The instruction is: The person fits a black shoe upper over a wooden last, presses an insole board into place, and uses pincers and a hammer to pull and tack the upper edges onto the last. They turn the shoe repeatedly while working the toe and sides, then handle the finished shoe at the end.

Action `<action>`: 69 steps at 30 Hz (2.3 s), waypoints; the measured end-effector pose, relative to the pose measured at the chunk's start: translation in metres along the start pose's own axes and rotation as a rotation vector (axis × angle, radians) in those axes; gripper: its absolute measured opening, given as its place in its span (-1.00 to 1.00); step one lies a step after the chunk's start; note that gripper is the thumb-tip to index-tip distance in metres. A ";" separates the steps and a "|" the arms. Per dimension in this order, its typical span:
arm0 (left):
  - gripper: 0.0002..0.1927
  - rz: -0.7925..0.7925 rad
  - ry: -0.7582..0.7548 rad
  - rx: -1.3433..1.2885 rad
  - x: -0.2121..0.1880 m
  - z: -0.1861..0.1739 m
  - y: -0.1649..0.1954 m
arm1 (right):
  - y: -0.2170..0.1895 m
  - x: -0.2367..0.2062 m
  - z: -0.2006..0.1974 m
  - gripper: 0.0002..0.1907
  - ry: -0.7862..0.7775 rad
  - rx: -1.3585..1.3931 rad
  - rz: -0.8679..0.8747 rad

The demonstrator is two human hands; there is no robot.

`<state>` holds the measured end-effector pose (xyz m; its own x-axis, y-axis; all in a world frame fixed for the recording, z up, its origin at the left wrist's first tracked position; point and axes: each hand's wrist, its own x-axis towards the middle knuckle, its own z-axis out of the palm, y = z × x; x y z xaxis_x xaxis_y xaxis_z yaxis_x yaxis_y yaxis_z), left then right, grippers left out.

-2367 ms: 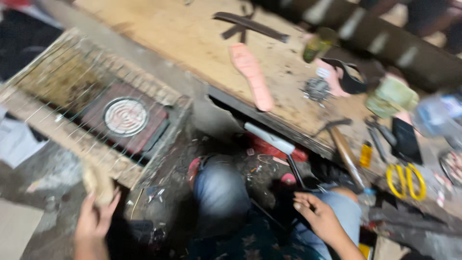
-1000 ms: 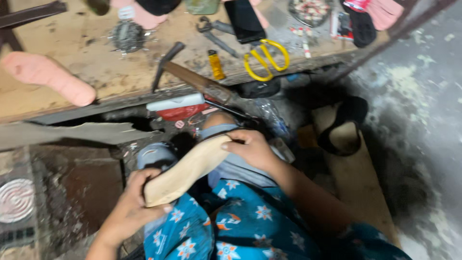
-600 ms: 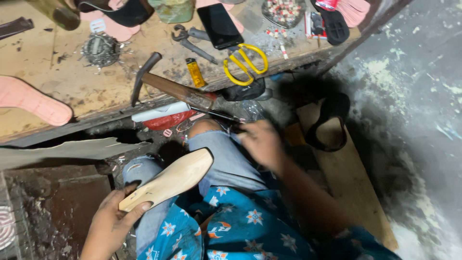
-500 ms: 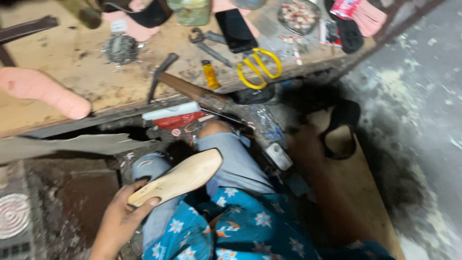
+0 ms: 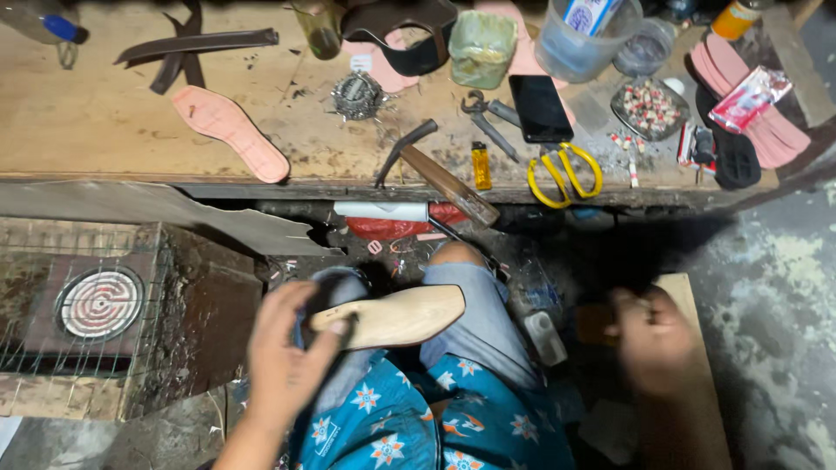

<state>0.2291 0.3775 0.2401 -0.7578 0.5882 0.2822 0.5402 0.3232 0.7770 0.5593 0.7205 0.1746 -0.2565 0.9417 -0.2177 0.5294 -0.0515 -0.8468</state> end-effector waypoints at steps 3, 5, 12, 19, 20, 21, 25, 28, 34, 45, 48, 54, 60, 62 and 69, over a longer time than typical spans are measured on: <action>-0.23 0.179 -0.139 -0.113 0.000 0.012 0.044 | -0.083 -0.055 0.062 -0.68 -0.241 -0.048 -0.375; -0.06 0.198 -0.176 -0.207 -0.001 0.019 0.069 | -0.133 -0.093 0.100 -0.75 -0.390 -0.104 -0.635; -0.17 -0.110 0.124 -0.344 0.002 -0.011 0.069 | -0.224 -0.147 0.145 -0.69 -0.636 0.022 -1.266; -0.19 -0.171 0.162 -0.492 -0.029 -0.051 0.027 | -0.224 -0.096 0.174 -0.62 -0.339 0.045 -1.166; -0.18 -0.176 0.164 -0.495 -0.032 -0.051 0.024 | -0.221 -0.089 0.180 -0.49 -0.469 0.168 -1.020; -0.17 -0.180 0.163 -0.499 -0.035 -0.052 0.023 | -0.219 -0.084 0.185 -0.35 -0.589 0.286 -0.865; -0.17 -0.098 0.231 -0.267 -0.039 -0.058 0.018 | -0.212 -0.077 0.198 -0.66 -0.757 0.343 -0.453; -0.23 -0.146 0.259 -0.113 -0.040 -0.067 0.014 | -0.208 -0.078 0.204 -0.80 -0.797 0.453 -0.422; -0.16 -0.299 0.248 -0.442 -0.048 -0.074 -0.003 | -0.190 -0.070 0.210 -0.74 -0.799 0.383 -0.443; -0.40 -0.471 1.499 -0.499 -0.135 -0.205 -0.195 | -0.117 -0.057 0.253 -0.59 -0.872 -0.265 -0.623; -0.28 -0.615 1.740 -0.292 -0.173 -0.236 -0.254 | -0.102 -0.062 0.259 -0.53 -0.879 -0.347 -0.567; -0.53 -1.081 1.420 -0.545 -0.176 -0.239 -0.302 | -0.084 -0.061 0.274 -0.50 -0.902 -0.284 -0.718; -0.64 -1.093 1.082 -0.909 -0.127 -0.248 -0.333 | -0.062 -0.056 0.290 -0.53 -0.897 -0.242 -0.690; -0.68 -1.006 1.022 -0.977 -0.114 -0.251 -0.345 | -0.053 -0.051 0.294 -0.52 -0.895 -0.249 -0.752; -0.77 -0.917 1.006 -1.017 -0.085 -0.255 -0.383 | -0.019 -0.026 0.307 -0.50 -0.907 -0.281 -0.671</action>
<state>-0.0074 0.0145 0.0621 -0.7956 -0.3052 -0.5234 -0.3075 -0.5410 0.7828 0.3076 0.5953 0.0476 -0.9782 0.1618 -0.1304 0.1991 0.5504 -0.8108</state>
